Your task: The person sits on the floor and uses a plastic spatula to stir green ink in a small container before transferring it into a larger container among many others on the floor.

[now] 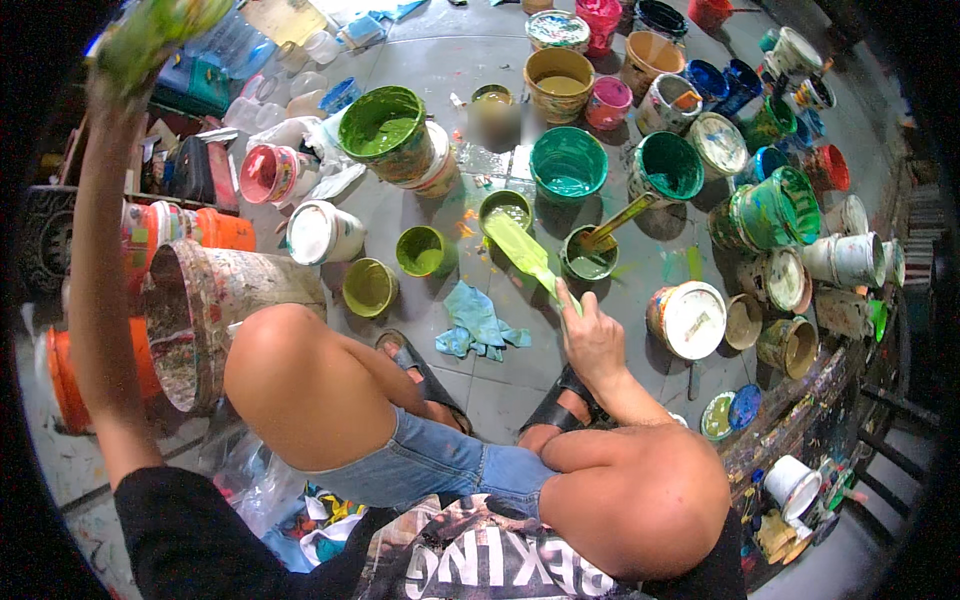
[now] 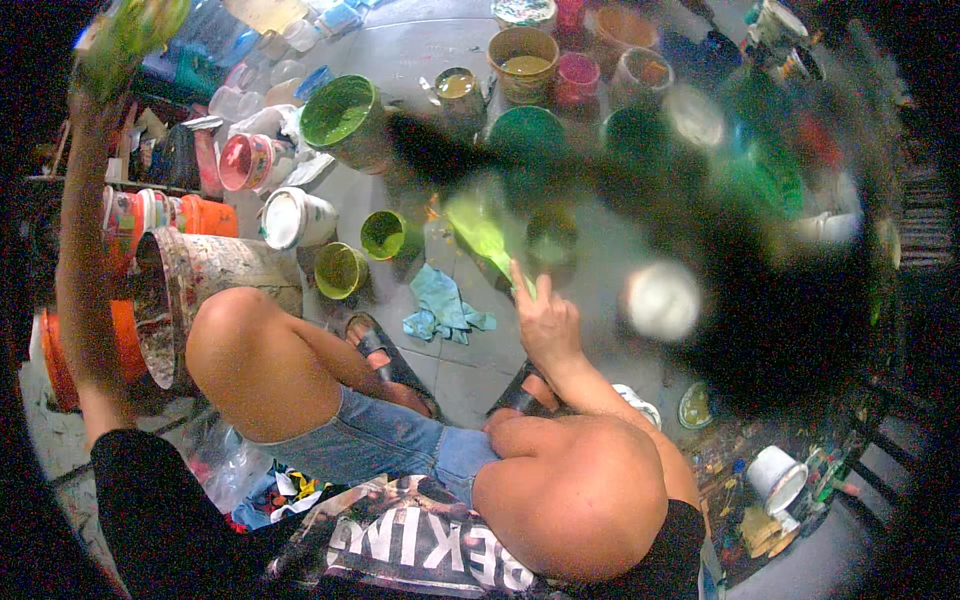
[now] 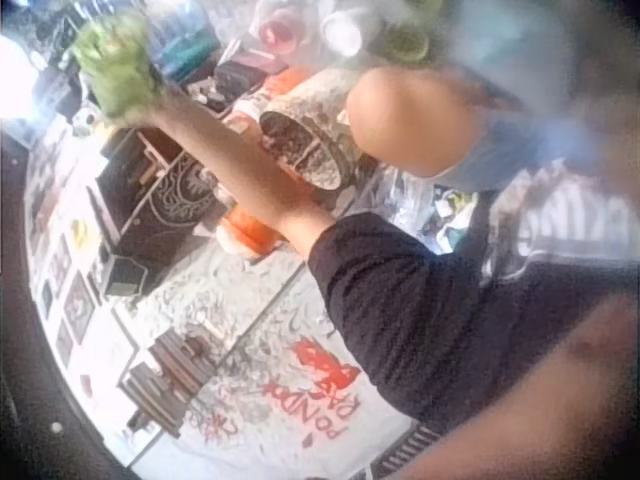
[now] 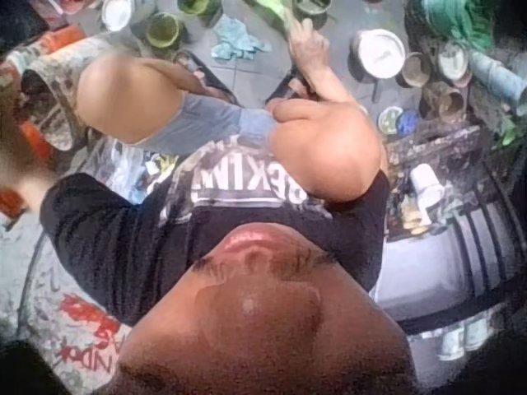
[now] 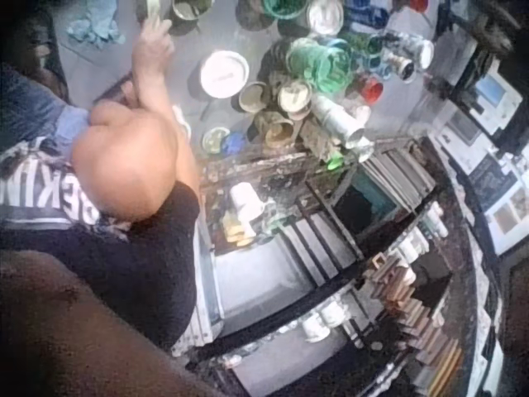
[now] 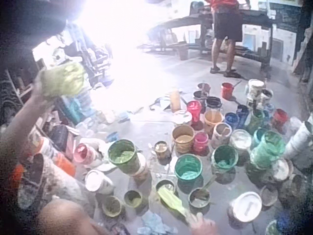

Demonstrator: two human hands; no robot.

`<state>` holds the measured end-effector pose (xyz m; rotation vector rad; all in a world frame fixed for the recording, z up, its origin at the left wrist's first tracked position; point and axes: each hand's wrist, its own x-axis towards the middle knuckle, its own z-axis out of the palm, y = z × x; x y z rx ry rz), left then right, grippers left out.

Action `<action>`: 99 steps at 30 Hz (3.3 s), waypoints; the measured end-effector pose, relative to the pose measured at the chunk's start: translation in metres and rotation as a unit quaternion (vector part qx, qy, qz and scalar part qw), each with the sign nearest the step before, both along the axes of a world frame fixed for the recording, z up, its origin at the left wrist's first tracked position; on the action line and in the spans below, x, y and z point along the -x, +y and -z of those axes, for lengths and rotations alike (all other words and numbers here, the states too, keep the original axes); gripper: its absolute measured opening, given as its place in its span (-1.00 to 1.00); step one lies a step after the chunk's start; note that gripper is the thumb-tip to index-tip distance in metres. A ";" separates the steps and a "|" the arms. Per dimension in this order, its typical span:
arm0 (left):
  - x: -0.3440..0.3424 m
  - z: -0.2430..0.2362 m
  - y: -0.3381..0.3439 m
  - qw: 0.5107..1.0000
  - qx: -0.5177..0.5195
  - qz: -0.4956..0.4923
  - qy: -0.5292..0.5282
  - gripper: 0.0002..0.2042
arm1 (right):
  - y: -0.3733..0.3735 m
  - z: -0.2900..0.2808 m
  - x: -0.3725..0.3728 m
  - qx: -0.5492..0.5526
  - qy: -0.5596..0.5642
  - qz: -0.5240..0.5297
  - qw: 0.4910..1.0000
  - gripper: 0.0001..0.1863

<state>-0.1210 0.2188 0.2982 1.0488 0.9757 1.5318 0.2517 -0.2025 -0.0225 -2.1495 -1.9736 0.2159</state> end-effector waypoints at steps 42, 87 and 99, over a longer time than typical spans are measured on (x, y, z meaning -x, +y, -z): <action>0.189 -0.002 -0.281 0.990 0.062 -0.094 -0.087 -0.45 | -0.009 -0.017 -0.002 0.016 0.160 0.027 0.987 -0.34; -0.204 0.429 -0.291 0.871 0.025 0.118 0.476 -0.02 | 0.179 -0.166 0.025 0.134 -0.272 -0.233 0.924 -0.93; -0.228 0.464 -0.237 0.932 0.042 0.127 0.338 -0.28 | 0.185 -0.041 -0.052 -0.329 -0.602 -0.389 0.615 -0.79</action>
